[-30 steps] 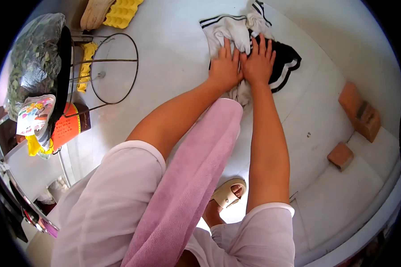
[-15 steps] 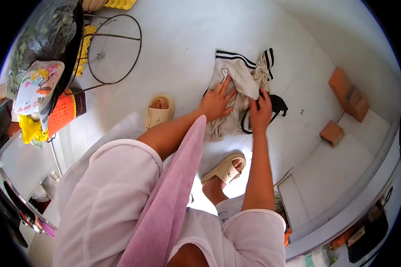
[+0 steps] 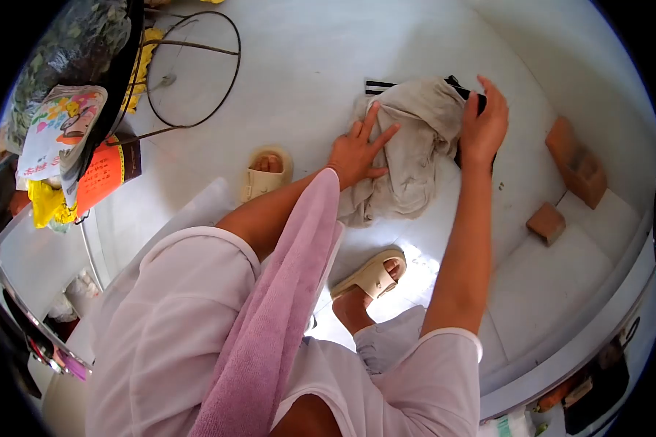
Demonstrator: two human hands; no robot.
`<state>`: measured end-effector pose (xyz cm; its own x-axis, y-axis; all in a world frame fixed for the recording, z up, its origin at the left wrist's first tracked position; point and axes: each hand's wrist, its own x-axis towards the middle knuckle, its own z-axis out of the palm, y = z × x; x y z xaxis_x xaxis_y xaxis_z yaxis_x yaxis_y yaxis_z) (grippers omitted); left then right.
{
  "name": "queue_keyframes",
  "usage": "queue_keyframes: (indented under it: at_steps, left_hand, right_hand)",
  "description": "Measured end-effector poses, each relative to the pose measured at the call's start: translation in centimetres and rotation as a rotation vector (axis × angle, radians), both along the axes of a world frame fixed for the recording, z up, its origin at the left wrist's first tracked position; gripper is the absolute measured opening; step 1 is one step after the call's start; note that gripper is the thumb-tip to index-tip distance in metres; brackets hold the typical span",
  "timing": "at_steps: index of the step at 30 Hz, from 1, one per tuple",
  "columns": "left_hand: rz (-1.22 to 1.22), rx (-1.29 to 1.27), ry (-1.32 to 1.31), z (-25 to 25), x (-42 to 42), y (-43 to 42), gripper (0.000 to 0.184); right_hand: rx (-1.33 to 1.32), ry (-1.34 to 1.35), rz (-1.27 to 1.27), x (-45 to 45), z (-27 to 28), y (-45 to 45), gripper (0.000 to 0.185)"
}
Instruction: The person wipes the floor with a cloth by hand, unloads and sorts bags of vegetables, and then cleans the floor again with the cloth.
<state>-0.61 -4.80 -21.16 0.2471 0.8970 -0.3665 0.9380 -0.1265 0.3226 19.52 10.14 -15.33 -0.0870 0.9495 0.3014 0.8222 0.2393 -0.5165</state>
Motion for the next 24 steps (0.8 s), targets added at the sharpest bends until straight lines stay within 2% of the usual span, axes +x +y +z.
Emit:
queue_keyframes:
  at_steps: [2, 5, 8, 10, 12, 13, 15, 16, 17, 19, 20, 22, 24]
  left_hand:
    - [-0.002, 0.016, -0.027, -0.8, 0.1, 0.2, 0.107]
    - [-0.007, 0.028, -0.012, -1.7, -0.5, 0.4, 0.109]
    - [-0.004, 0.095, -0.003, -2.3, -0.8, 0.0, 0.112]
    - [0.112, 0.103, -0.008, -2.8, -1.6, 0.5, 0.114]
    - [0.266, 0.188, -0.009, -3.1, -3.1, 1.2, 0.114]
    - [0.386, 0.159, -0.061, -1.6, -4.3, 1.6, 0.113]
    - [0.604, 0.217, -0.029, -2.2, -6.3, 1.3, 0.110]
    - [0.658, 0.264, 0.138, -2.6, -6.9, 1.2, 0.109]
    - [0.700, 0.193, 0.172, -3.1, -7.9, 0.9, 0.108]
    - [0.838, 0.165, 0.181, -2.2, -7.1, 3.2, 0.108]
    - [0.909, 0.147, 0.190, -1.9, -6.9, 4.0, 0.108]
    - [0.863, 0.292, 0.264, -3.4, -7.3, 6.0, 0.107]
    - [0.794, 0.376, 0.274, -4.6, -7.5, 9.0, 0.105]
  right_hand:
    - [-0.053, 0.010, 0.088, -0.6, -3.7, -3.5, 0.048]
    - [-0.197, -0.284, -0.137, -3.5, -7.9, -9.3, 0.067]
    - [-0.155, -0.275, -0.176, -5.1, -11.7, -8.7, 0.082]
    - [-0.039, -0.261, -0.079, -6.4, -12.6, -6.5, 0.073]
    - [0.050, -0.082, 0.164, -8.9, -13.3, -4.2, 0.067]
    - [0.044, -0.028, 0.259, -10.9, -13.6, -3.5, 0.065]
    - [-0.001, 0.004, 0.390, -16.7, -12.8, -3.4, 0.061]
    - [0.028, -0.023, 0.423, -19.7, -12.7, -3.4, 0.059]
    - [0.042, -0.018, 0.511, -21.9, -11.9, -3.0, 0.065]
    - [-0.056, -0.043, 0.622, -25.2, -13.8, -1.6, 0.066]
    - [-0.039, -0.080, 0.609, -25.2, -14.3, 0.1, 0.064]
    - [-0.021, -0.150, 0.597, -25.1, -14.2, 3.3, 0.058]
    - [-0.068, -0.260, 0.466, -23.3, -14.3, 6.9, 0.061]
